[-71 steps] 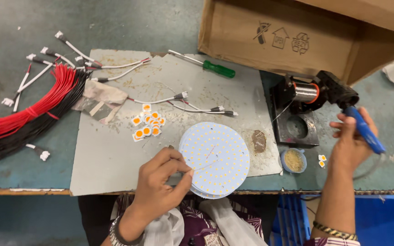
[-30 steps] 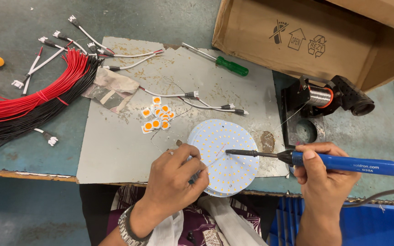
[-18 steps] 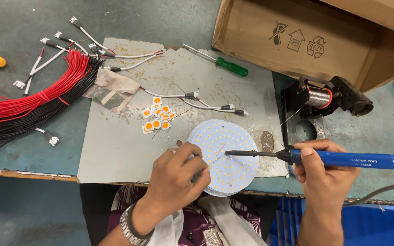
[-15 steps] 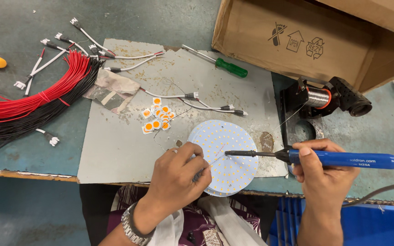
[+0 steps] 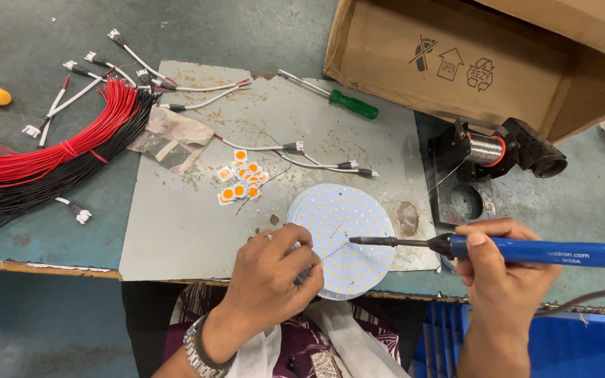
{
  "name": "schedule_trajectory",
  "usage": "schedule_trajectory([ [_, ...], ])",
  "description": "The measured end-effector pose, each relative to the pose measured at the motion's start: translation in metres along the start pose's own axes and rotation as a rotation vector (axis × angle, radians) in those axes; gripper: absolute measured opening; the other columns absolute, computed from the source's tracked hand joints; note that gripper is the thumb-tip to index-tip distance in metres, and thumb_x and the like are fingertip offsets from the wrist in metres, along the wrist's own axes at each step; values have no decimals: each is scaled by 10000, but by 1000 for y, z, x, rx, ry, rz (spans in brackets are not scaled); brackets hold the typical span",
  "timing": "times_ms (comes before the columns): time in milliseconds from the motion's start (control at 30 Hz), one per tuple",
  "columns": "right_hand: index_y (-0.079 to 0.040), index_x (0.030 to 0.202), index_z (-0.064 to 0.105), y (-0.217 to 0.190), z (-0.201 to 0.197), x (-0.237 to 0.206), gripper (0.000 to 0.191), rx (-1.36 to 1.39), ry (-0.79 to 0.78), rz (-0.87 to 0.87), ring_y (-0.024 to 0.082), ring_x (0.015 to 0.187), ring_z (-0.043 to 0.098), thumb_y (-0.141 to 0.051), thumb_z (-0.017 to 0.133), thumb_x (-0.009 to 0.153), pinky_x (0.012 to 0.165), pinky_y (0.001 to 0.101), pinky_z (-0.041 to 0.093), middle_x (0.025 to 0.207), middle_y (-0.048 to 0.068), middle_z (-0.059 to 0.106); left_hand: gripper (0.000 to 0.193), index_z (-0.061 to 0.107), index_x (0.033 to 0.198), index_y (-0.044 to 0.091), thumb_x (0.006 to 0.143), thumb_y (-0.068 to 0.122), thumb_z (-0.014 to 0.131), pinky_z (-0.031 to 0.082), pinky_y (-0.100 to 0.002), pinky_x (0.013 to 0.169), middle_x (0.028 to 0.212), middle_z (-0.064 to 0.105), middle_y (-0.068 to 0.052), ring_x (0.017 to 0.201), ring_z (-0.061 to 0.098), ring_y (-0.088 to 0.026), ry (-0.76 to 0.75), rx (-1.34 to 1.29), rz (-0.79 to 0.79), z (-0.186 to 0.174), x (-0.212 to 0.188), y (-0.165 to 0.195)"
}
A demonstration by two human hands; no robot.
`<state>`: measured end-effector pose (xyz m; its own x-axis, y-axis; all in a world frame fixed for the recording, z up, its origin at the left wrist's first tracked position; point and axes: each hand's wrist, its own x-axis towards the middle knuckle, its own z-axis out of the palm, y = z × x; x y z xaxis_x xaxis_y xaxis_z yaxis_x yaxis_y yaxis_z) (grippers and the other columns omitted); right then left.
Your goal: The person uses a soldering iron and solder wire to attach wires to circular LED modules on a workbench. They repeatedly heat contact points and feed solder to secure connections, then set finished modules aside.
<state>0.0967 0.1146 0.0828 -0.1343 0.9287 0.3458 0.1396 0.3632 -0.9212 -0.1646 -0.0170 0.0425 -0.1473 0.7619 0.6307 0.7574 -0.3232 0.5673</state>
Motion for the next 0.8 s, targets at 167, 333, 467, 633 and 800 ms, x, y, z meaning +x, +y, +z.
schedule_trajectory([
  [167, 40, 978, 705, -2, 4, -1, 156, -11, -33, 28, 73, 510, 535, -113, 724, 958, 454, 192, 387, 692, 61, 620, 118, 640, 767, 82, 777, 121, 751, 478, -360, 579, 938, 647, -42, 636, 583, -225, -2, 11, 4, 1, 1, 0],
  [333, 35, 973, 709, -3, 6, 0, 150, -30, -31, 33, 63, 514, 545, -115, 719, 968, 449, 186, 385, 696, 47, 619, 110, 649, 764, 84, 782, 124, 749, 470, -355, 554, 935, 649, -35, 614, 580, -213, -17, 3, -19, 3, 2, 0],
  [467, 34, 968, 707, -4, 6, 1, 147, -38, -32, 37, 58, 508, 546, -112, 717, 969, 440, 183, 382, 692, 43, 620, 100, 655, 773, 84, 791, 127, 744, 476, -356, 563, 939, 645, -34, 616, 573, -216, -19, 27, 0, 5, 4, -1],
  [633, 36, 971, 704, -4, 7, 1, 146, -9, -43, 27, 59, 507, 539, -110, 716, 967, 446, 183, 386, 683, 45, 617, 109, 655, 777, 81, 807, 131, 747, 476, -365, 578, 935, 639, -34, 610, 563, -220, -25, 58, 21, 9, 9, 1],
  [800, 66, 958, 690, -4, 1, -3, 158, 5, 21, 0, 78, 494, 531, -88, 704, 989, 432, 188, 380, 671, 69, 604, 89, 665, 819, 101, 837, 145, 740, 490, -362, 604, 911, 656, -28, 658, 606, -225, 30, -26, 9, 2, 10, -2],
])
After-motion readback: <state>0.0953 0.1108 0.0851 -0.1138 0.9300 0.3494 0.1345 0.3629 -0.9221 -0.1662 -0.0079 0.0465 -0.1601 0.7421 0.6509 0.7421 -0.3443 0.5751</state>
